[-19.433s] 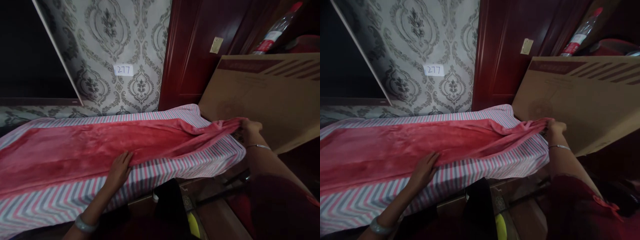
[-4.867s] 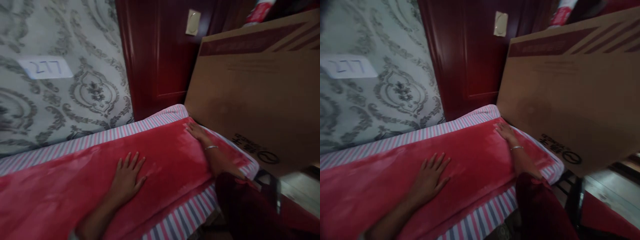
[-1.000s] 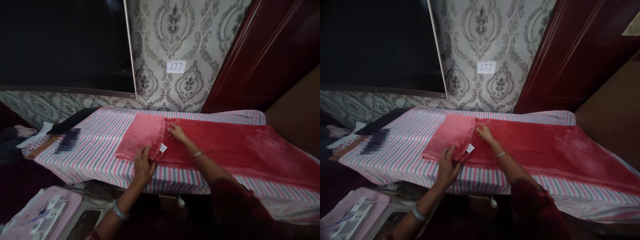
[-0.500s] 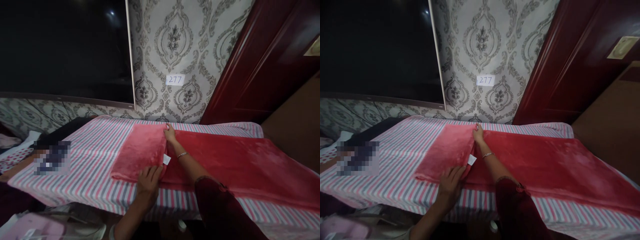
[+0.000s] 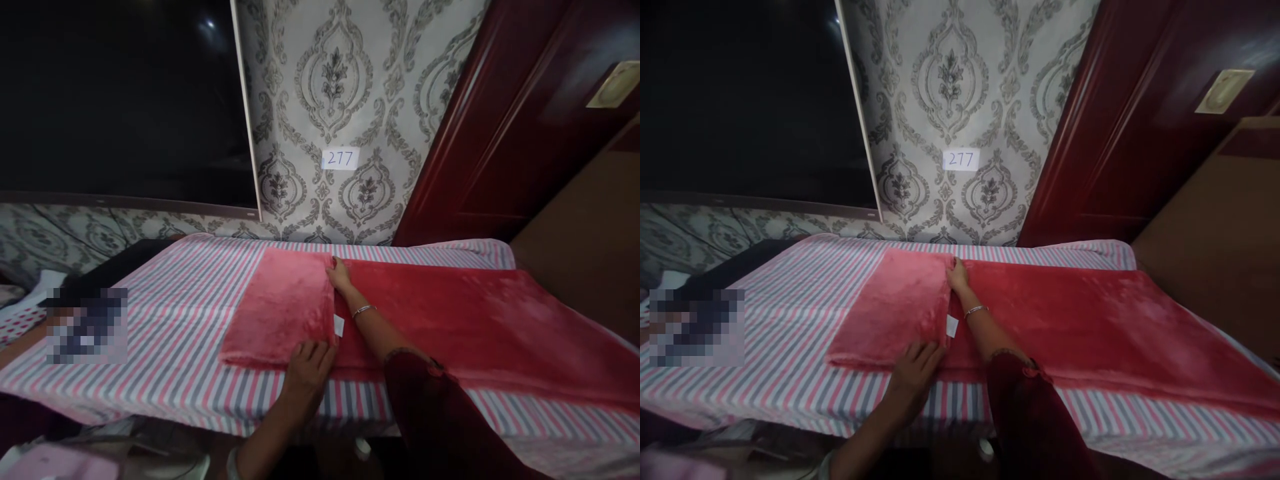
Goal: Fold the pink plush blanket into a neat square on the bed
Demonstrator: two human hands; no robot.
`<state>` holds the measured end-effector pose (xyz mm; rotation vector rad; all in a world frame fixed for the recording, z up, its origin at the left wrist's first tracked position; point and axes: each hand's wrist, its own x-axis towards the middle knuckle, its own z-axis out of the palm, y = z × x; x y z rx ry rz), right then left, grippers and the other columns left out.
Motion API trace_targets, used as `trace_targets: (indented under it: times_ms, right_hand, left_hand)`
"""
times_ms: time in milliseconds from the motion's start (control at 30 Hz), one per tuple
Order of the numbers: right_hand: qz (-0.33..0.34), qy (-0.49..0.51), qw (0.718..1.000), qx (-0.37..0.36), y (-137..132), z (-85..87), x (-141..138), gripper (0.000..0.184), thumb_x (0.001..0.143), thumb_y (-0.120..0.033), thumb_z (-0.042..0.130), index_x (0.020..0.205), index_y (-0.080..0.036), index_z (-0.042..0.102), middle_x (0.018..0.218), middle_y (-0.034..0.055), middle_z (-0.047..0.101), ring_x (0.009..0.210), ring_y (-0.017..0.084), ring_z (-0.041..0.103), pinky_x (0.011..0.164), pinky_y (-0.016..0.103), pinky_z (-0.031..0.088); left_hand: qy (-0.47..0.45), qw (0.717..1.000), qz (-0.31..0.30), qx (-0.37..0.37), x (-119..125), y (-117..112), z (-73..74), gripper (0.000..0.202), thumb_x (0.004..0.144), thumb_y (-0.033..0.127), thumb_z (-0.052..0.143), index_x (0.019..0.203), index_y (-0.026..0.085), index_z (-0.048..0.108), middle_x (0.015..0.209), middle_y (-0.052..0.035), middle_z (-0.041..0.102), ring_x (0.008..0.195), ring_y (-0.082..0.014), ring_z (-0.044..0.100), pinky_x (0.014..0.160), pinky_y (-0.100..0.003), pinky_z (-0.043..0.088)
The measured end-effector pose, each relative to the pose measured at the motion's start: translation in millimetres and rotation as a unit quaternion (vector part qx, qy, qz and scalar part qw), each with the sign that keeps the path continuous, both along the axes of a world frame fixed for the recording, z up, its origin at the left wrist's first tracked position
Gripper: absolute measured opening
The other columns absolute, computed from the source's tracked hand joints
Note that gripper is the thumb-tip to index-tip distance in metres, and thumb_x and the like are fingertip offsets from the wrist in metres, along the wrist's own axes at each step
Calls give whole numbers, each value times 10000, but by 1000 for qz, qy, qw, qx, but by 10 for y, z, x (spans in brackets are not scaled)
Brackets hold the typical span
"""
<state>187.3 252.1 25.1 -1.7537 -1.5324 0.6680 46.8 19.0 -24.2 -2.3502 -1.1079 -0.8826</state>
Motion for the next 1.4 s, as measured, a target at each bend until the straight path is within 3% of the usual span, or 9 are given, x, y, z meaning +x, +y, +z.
trace_targets:
  times_ms: [200, 367, 567, 767, 967, 1067, 1200, 1300, 1400]
  right_hand:
    - [60, -112, 991, 50, -249, 177, -168, 668, 958, -253, 533, 1580, -101, 342, 1615, 172, 353, 1490, 275, 328, 1205, 386, 295]
    - [147, -246, 957, 51, -366, 338, -267, 610, 1056, -408, 381, 1613, -179, 289, 1690, 108, 182, 1555, 259, 150, 1240, 464, 195]
    - [202, -285, 937, 7, -169, 232, -110, 623, 1066, -514, 312, 1628, -252, 254, 1705, 62, 103, 1570, 253, 52, 1238, 553, 113]
    - [217, -296, 930, -12, -69, -56, -35, 671, 1051, -580, 312, 1636, -263, 224, 1708, 66, 76, 1570, 274, 27, 1225, 569, 133]
    - [210, -303, 929, -25, -94, -34, -39, 667, 1052, -581, 303, 1639, -279, 206, 1710, 64, 65, 1571, 263, 25, 1229, 559, 121]
    - [215, -301, 927, -61, -126, 82, -64, 657, 1054, -556, 309, 1641, -282, 194, 1711, 56, 36, 1572, 255, 6, 1232, 554, 112]
    - [184, -301, 933, -69, -316, 257, -221, 672, 1058, -551, 286, 1641, -227, 207, 1702, 130, 88, 1567, 311, 36, 1215, 588, 134]
    - [182, -318, 930, -8, -571, 241, -346, 709, 1040, -590, 351, 1640, -235, 222, 1697, 144, 112, 1561, 342, 73, 1220, 557, 132]
    - [195, -339, 920, 15, -792, 77, -368, 717, 1030, -604, 388, 1630, -232, 266, 1689, 159, 139, 1555, 356, 109, 1221, 535, 136]
  left_hand:
    - [-93, 993, -72, -9, -59, -57, 226, 374, 899, 128, 511, 1248, 149, 644, 1130, -120, 734, 1028, -233, 636, 936, -402, 496]
    - [-89, 995, 4, -33, -169, 134, 360, 409, 954, 134, 409, 1272, 156, 664, 1211, -131, 727, 1129, -251, 650, 1060, -463, 451]
    - [30, 985, 97, -139, -31, 207, 128, 574, 910, 337, 565, 1477, 248, 548, 1569, -141, 471, 1448, -435, 379, 1139, -681, 279]
    - [52, 983, 94, -149, 0, 126, -32, 593, 896, 363, 607, 1484, 341, 532, 1595, -106, 441, 1461, -443, 338, 1129, -689, 275]
    - [38, 985, 80, -150, -17, 99, -10, 600, 897, 343, 614, 1490, 316, 525, 1606, -112, 422, 1477, -436, 319, 1141, -676, 281]
    - [26, 981, 55, -186, -51, 63, 70, 575, 911, 358, 606, 1478, 301, 537, 1590, -105, 449, 1472, -413, 350, 1146, -661, 309]
    - [-7, 974, 41, -221, -310, 113, 377, 462, 990, 294, 473, 1440, 263, 572, 1495, -101, 565, 1414, -277, 478, 1209, -563, 298]
    - [-3, 972, 118, -205, -626, 252, 582, 481, 1009, 294, 428, 1471, 216, 539, 1511, -136, 543, 1452, -292, 433, 1234, -593, 217]
    - [36, 953, 190, -233, -860, 366, 548, 579, 971, 399, 525, 1509, 188, 493, 1599, -187, 409, 1514, -368, 309, 1203, -661, 205]
